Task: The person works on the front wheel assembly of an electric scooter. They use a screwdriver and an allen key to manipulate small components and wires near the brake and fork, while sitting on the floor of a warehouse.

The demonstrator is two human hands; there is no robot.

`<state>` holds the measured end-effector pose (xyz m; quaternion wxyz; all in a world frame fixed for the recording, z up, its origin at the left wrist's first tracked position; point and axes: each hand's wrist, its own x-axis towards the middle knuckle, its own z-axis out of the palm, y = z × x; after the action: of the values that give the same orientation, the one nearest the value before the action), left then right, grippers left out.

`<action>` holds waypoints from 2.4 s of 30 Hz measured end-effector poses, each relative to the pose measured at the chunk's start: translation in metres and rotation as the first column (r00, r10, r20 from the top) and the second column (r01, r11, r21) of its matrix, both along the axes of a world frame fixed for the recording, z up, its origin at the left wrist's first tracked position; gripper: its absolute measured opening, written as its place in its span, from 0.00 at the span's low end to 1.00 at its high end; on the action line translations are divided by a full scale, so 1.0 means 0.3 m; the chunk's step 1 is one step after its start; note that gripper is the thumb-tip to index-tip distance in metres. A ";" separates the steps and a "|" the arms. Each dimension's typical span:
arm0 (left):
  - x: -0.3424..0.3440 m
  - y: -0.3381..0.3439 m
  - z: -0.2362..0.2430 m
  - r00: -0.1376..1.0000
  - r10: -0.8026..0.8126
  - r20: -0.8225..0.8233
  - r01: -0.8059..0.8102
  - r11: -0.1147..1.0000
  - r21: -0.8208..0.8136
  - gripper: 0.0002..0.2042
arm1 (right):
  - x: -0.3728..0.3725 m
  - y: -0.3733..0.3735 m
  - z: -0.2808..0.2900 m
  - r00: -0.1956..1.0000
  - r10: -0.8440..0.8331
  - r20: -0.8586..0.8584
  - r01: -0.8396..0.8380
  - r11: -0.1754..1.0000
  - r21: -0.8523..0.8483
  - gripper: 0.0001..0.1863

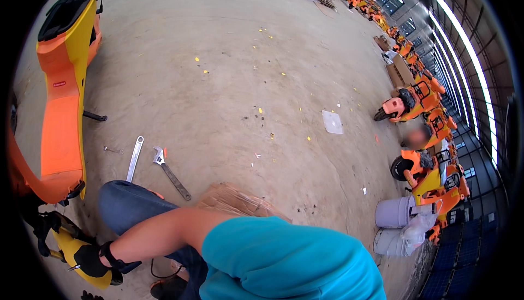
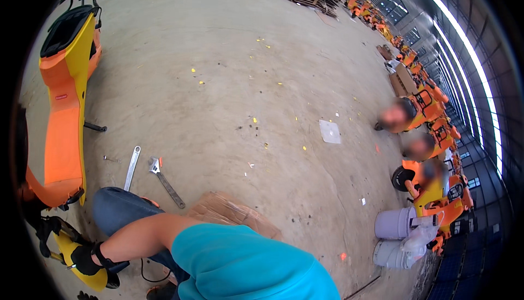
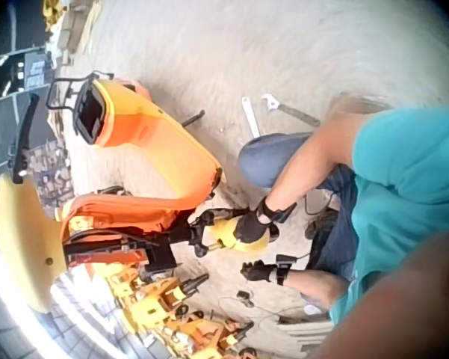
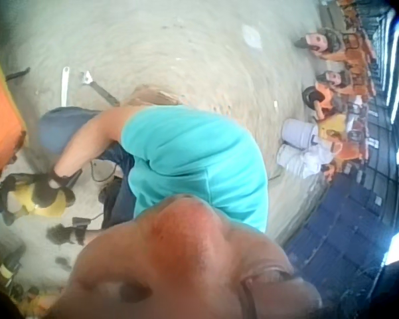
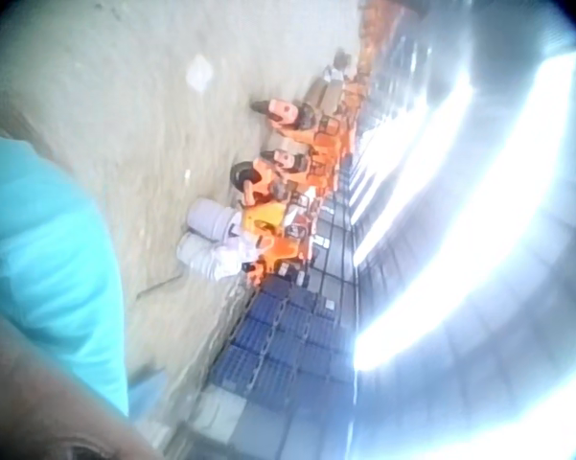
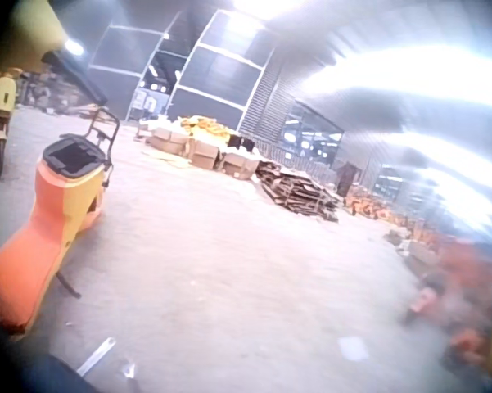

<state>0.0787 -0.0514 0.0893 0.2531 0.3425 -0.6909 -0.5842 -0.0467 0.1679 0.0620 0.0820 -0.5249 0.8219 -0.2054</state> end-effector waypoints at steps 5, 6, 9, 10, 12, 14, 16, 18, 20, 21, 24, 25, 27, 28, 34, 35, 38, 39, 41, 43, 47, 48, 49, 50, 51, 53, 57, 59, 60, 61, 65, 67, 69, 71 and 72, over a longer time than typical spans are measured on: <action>-0.070 0.195 0.154 0.975 -0.194 0.106 0.186 0.979 0.082 0.13 | -0.014 0.071 -0.028 0.982 -0.091 0.166 0.082 0.995 0.058 0.09; -0.066 0.228 0.174 0.976 -0.190 0.103 0.181 0.980 0.086 0.13 | -0.012 0.084 -0.036 0.977 -0.102 0.185 0.091 0.994 0.068 0.09; -0.062 0.287 0.184 0.905 -0.416 0.090 0.395 0.899 0.191 0.11 | 0.000 0.096 -0.036 0.962 -0.151 0.229 0.136 0.987 0.082 0.10; -0.067 0.289 0.183 0.872 -0.475 0.119 0.433 0.862 0.264 0.11 | 0.008 0.090 -0.026 0.957 -0.161 0.240 0.146 0.986 0.079 0.10; -0.072 0.299 0.154 0.853 -0.511 0.107 0.460 0.833 0.307 0.11 | 0.029 0.066 0.003 0.953 -0.170 0.251 0.159 0.985 0.065 0.10; -0.092 0.318 0.123 0.843 -0.529 0.100 0.477 0.821 0.314 0.11 | 0.045 0.031 0.044 0.947 -0.179 0.267 0.179 0.984 0.024 0.10; -0.141 0.351 0.099 0.816 -0.571 0.096 0.518 0.794 0.320 0.11 | 0.041 0.017 0.081 0.935 -0.208 0.286 0.222 0.975 -0.018 0.10; -0.193 0.401 0.077 0.785 -0.614 0.088 0.559 0.762 0.327 0.12 | 0.034 0.022 0.107 0.923 -0.236 0.304 0.262 0.964 -0.045 0.10; -0.238 0.445 0.064 0.750 -0.656 0.080 0.601 0.728 0.330 0.12 | 0.027 0.039 0.127 0.911 -0.259 0.322 0.294 0.954 -0.065 0.11; -0.254 0.464 0.059 0.737 -0.671 0.075 0.616 0.714 0.333 0.12 | 0.025 0.050 0.133 0.907 -0.270 0.324 0.308 0.949 -0.068 0.11; -0.291 0.506 0.043 0.701 -0.711 0.064 0.653 0.675 0.345 0.13 | 0.025 0.089 0.140 0.893 -0.303 0.333 0.342 0.938 -0.065 0.11; -0.298 0.516 0.040 0.694 -0.718 0.060 0.658 0.666 0.353 0.13 | 0.028 0.101 0.139 0.889 -0.311 0.337 0.351 0.934 -0.064 0.11; -0.305 0.530 0.032 0.683 -0.728 0.058 0.666 0.654 0.360 0.13 | 0.032 0.126 0.134 0.881 -0.328 0.342 0.368 0.928 -0.059 0.11; -0.308 0.534 0.031 0.679 -0.732 0.059 0.668 0.648 0.366 0.13 | 0.033 0.139 0.132 0.877 -0.334 0.346 0.376 0.924 -0.060 0.11; -0.281 0.499 0.029 0.719 -0.694 0.037 0.628 0.671 0.394 0.14 | 0.057 0.187 0.123 0.877 -0.346 0.334 0.387 0.920 -0.063 0.12; -0.271 0.483 0.026 0.733 -0.679 0.037 0.612 0.682 0.399 0.14 | 0.061 0.186 0.124 0.878 -0.343 0.333 0.388 0.919 -0.075 0.12; -0.239 0.421 0.015 0.766 -0.641 0.038 0.574 0.710 0.408 0.15 | 0.069 0.170 0.133 0.881 -0.336 0.333 0.400 0.905 -0.143 0.13; -0.224 0.400 0.006 0.779 -0.626 0.041 0.559 0.721 0.409 0.15 | 0.069 0.160 0.138 0.870 -0.354 0.345 0.444 0.865 -0.234 0.13; -0.195 0.345 -0.008 0.802 -0.595 0.045 0.526 0.741 0.416 0.15 | 0.073 0.134 0.144 0.891 -0.311 0.331 0.400 0.882 -0.249 0.13; -0.159 0.292 -0.025 0.828 -0.560 0.039 0.492 0.757 0.430 0.16 | 0.072 0.104 0.144 0.908 -0.288 0.304 0.362 0.905 -0.224 0.11; -0.081 0.205 -0.026 0.866 -0.500 0.012 0.434 0.765 0.476 0.17 | 0.083 0.049 0.100 0.923 -0.227 0.312 0.310 0.917 -0.250 0.10; -0.061 0.199 -0.021 0.887 -0.462 0.014 0.397 0.777 0.488 0.17 | 0.092 0.033 0.081 0.910 -0.245 0.334 0.352 0.882 -0.313 0.09; -0.039 0.198 -0.012 0.925 -0.377 0.046 0.304 0.806 0.507 0.17 | 0.089 0.027 0.058 0.893 -0.195 0.406 0.351 0.867 -0.354 0.07; -0.035 0.207 -0.007 0.939 -0.341 0.053 0.292 0.865 0.408 0.15 | 0.097 0.015 0.038 0.870 -0.199 0.451 0.411 0.799 -0.440 0.06; -0.028 0.221 0.002 0.961 -0.275 -0.007 0.253 0.876 0.410 0.13 | 0.090 0.014 0.019 0.903 -0.157 0.400 0.353 0.800 -0.484 0.07; -0.014 0.234 0.040 0.953 -0.277 -0.120 0.300 0.832 0.467 0.10 | 0.069 0.015 0.002 0.998 -0.060 0.006 0.054 0.833 -0.551 0.08; -0.010 0.247 0.133 0.900 -0.260 -0.349 0.408 0.781 0.472 0.09 | 0.031 0.099 0.089 0.930 0.172 0.325 0.016 0.864 -0.503 0.14; -0.002 0.258 0.159 0.924 -0.168 -0.345 0.329 0.809 0.487 0.12 | 0.011 0.120 0.178 0.915 0.217 0.340 -0.025 0.872 -0.489 0.14; 0.003 0.258 0.167 0.926 -0.181 -0.332 0.331 0.813 0.479 0.13 | -0.002 0.127 0.218 0.923 0.217 0.318 -0.078 0.915 -0.397 0.13; 0.007 0.253 0.174 0.936 -0.142 -0.322 0.297 0.809 0.507 0.12 | -0.014 0.120 0.262 0.879 0.223 0.422 -0.065 0.932 -0.356 0.13; 0.027 0.236 0.159 0.927 -0.080 -0.367 0.300 0.745 0.596 0.11 | -0.057 0.042 0.340 0.779 0.136 0.613 -0.061 0.988 -0.142 0.11; 0.023 0.222 0.143 0.907 -0.060 -0.417 0.324 0.732 0.599 0.11 | -0.077 0.012 0.342 0.744 0.151 0.651 -0.069 0.986 -0.151 0.11; 0.013 0.217 0.124 0.880 0.066 -0.470 0.303 0.684 0.664 0.12 | -0.091 0.001 0.333 0.656 -0.018 0.755 0.089 0.995 -0.054 0.12; 0.012 0.216 0.112 0.869 0.090 -0.486 0.297 0.690 0.660 0.13 | -0.093 0.007 0.323 0.555 -0.001 0.832 0.072 0.996 -0.047 0.12; 0.010 0.216 0.109 0.849 0.104 -0.519 0.324 0.674 0.664 0.14 | -0.093 0.012 0.320 0.446 -0.068 0.892 0.114 0.993 0.018 0.12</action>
<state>0.0816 0.0135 0.1219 0.2330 0.2008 -0.3251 -0.8943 -0.0745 0.1716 0.1580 0.4774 -0.2967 0.6793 -0.4718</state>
